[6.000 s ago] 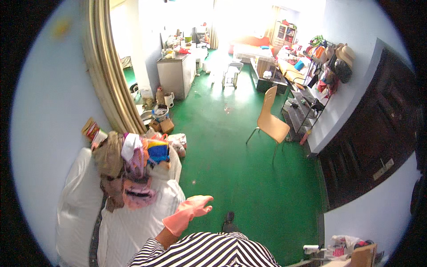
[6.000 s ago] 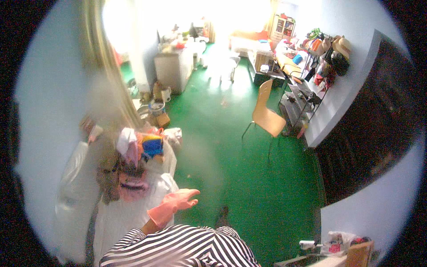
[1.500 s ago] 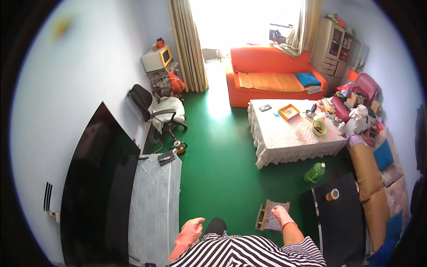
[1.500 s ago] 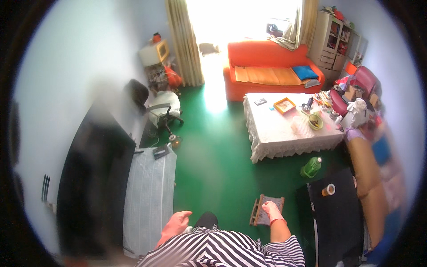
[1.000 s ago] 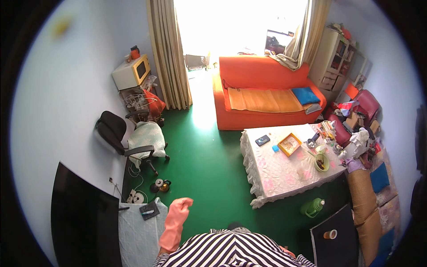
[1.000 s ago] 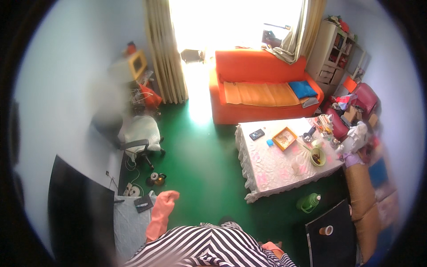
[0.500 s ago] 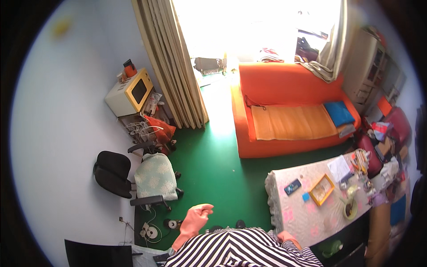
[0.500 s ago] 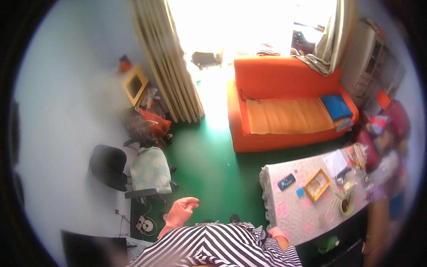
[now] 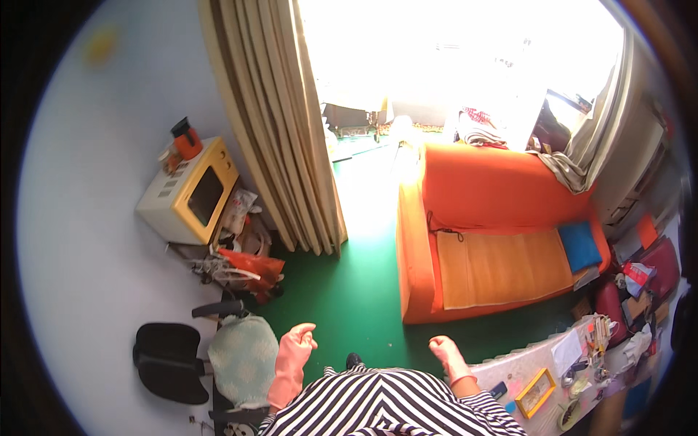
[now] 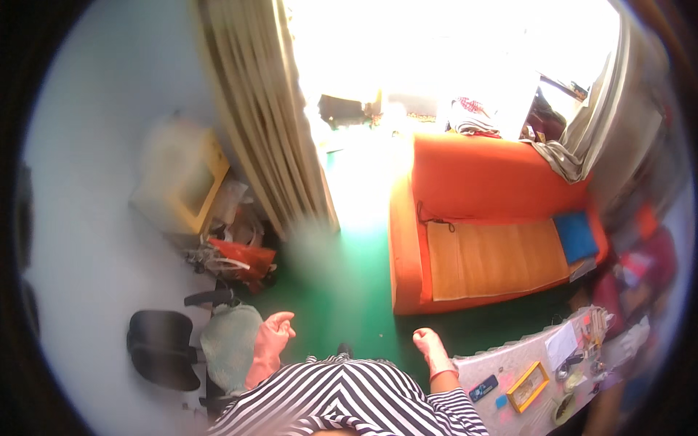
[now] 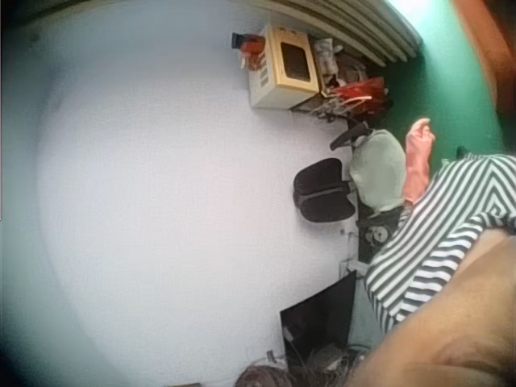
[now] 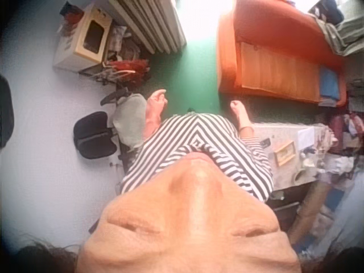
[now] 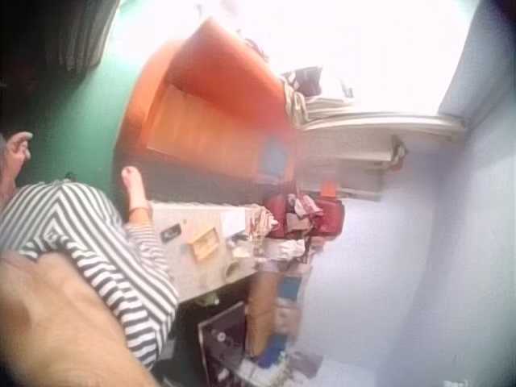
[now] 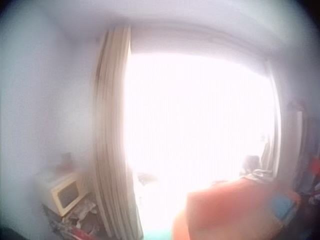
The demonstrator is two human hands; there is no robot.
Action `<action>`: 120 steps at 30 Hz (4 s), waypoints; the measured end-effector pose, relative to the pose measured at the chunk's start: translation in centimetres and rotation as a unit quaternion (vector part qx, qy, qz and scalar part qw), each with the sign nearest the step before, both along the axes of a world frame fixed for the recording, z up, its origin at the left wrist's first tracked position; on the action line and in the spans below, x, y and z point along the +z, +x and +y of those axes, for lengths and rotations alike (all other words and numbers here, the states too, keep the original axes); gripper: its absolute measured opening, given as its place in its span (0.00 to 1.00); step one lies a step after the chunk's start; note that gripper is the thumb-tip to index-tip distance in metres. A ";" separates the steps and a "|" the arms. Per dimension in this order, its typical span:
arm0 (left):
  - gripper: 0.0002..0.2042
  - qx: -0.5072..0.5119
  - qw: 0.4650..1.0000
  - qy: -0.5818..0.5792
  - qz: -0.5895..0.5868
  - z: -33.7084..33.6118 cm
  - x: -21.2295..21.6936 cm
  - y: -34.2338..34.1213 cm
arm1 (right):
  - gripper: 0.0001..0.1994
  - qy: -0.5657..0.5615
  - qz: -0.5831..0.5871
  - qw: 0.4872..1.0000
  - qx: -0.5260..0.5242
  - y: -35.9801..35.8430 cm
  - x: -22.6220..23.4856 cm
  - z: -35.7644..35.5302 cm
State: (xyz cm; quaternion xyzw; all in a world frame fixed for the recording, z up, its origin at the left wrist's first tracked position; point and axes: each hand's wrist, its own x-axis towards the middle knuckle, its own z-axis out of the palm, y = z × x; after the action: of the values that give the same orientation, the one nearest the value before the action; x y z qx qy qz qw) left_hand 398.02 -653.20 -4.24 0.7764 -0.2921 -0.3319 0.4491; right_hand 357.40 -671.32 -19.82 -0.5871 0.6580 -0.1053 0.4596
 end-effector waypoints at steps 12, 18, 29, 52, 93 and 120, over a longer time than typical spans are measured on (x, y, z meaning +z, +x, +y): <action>0.12 -0.182 0.982 -0.048 0.011 -47.6 6.6 14.7 | 0.11 -0.030 -0.058 0.993 -0.097 12.6 1.4 -32.8; 0.17 -0.216 0.974 0.005 0.064 -66.0 5.7 22.2 | 0.12 -0.255 -0.084 0.959 0.091 28.6 5.7 -60.3; 0.18 -0.312 0.941 0.083 -0.101 -99.6 3.5 36.2 | 0.14 -0.231 -0.083 0.948 0.203 53.6 10.7 -95.9; 0.23 -0.334 0.901 0.274 -0.032 -157.5 1.9 54.3 | 0.15 -0.317 -0.124 0.936 0.094 67.9 -3.4 -158.2; 0.21 0.500 0.483 -0.132 0.707 -180.3 -49.8 70.2 | 0.27 -0.057 0.482 0.604 0.632 127.4 -74.3 -196.2; 0.19 0.473 0.581 -0.143 0.646 -178.8 -43.1 70.7 | 0.04 0.458 -0.019 0.886 0.067 113.2 -53.9 -188.4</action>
State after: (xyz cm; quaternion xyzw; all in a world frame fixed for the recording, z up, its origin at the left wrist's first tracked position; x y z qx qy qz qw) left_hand 468.69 -831.96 -47.39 0.3107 0.4405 -0.4404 0.7180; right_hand 470.56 -859.73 -73.68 -0.3519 0.5832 0.2272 0.6960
